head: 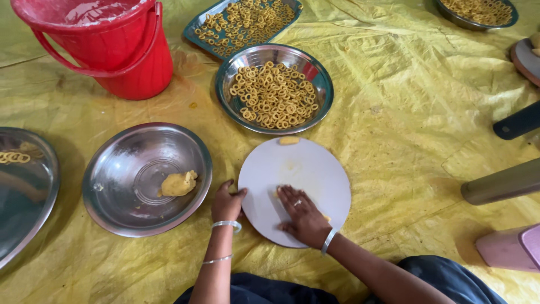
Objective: The person rolls small pieces of dough into thin ropes on a white board, then joins the ends to form rings. The finished rings are placed into a metal bowl. The person repeats this process with multiple pieces of dough.
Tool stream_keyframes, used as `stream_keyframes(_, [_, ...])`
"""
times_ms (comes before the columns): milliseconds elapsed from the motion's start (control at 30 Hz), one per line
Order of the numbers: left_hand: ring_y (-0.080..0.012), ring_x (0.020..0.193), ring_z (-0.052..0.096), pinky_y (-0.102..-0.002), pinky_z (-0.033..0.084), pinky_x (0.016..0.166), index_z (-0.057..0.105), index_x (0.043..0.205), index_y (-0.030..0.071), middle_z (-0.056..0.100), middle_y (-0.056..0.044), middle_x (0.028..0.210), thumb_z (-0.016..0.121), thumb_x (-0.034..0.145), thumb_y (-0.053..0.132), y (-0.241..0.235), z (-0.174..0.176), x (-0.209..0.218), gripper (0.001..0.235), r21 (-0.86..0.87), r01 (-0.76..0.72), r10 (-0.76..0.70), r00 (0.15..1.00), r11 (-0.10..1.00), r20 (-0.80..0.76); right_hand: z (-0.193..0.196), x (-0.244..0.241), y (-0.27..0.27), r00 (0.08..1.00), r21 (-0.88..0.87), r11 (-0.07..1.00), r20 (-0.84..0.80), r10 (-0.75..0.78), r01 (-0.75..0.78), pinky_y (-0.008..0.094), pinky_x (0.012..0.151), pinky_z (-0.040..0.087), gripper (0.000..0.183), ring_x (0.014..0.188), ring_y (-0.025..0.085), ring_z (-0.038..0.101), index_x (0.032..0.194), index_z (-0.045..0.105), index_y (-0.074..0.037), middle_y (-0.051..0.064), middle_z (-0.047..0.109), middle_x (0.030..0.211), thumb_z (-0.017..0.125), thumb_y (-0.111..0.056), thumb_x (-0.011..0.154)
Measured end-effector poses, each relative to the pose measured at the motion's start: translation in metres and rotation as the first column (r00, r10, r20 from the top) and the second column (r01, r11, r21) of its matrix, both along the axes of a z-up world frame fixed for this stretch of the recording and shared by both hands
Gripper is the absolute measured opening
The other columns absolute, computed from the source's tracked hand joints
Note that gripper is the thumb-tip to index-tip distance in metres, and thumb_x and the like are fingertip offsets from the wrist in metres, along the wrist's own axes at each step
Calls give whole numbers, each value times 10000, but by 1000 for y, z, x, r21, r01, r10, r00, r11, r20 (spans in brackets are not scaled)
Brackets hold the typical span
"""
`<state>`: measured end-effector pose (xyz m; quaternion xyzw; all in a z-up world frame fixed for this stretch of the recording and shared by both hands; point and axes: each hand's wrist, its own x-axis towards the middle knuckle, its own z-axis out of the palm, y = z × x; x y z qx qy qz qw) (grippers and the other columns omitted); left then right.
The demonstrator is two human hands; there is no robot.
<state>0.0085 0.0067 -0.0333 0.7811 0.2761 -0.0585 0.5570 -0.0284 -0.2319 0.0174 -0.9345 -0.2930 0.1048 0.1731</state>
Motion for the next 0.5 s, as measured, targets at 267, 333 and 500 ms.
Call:
stream_keyframes(267, [-188, 573, 683, -329, 533, 510, 627, 1380, 122, 789, -85, 921, 774, 830, 96, 6, -29, 14, 570, -14, -14, 15, 996, 1000, 84, -3, 33, -37, 909, 318, 857, -236, -343, 406, 402, 1135, 477, 807, 1379, 318, 544, 1607, 286, -123, 143, 528, 1546, 665, -240, 904])
stream_keyframes(333, [-202, 551, 665, -343, 524, 487, 619, 1386, 126, 783, -89, 922, 756, 844, 70, 5, -21, 9, 562, -54, -1, 2, 1000, 999, 22, -3, 17, -33, 957, 144, 950, 45, -287, 278, 438, 1198, 373, 840, 1469, 359, 378, 1588, 270, -65, 197, 372, 1592, 719, -219, 896])
stream_keyframes(500, [-182, 538, 680, -342, 537, 476, 636, 1364, 140, 779, -77, 910, 743, 857, 56, 4, -2, 5, 525, -8, 79, -79, 996, 997, -31, -16, -19, 12, 982, -150, 988, 176, 67, -41, 540, 1188, 154, 971, 1513, 425, 120, 1519, 183, 95, 282, 161, 1623, 609, -520, 900])
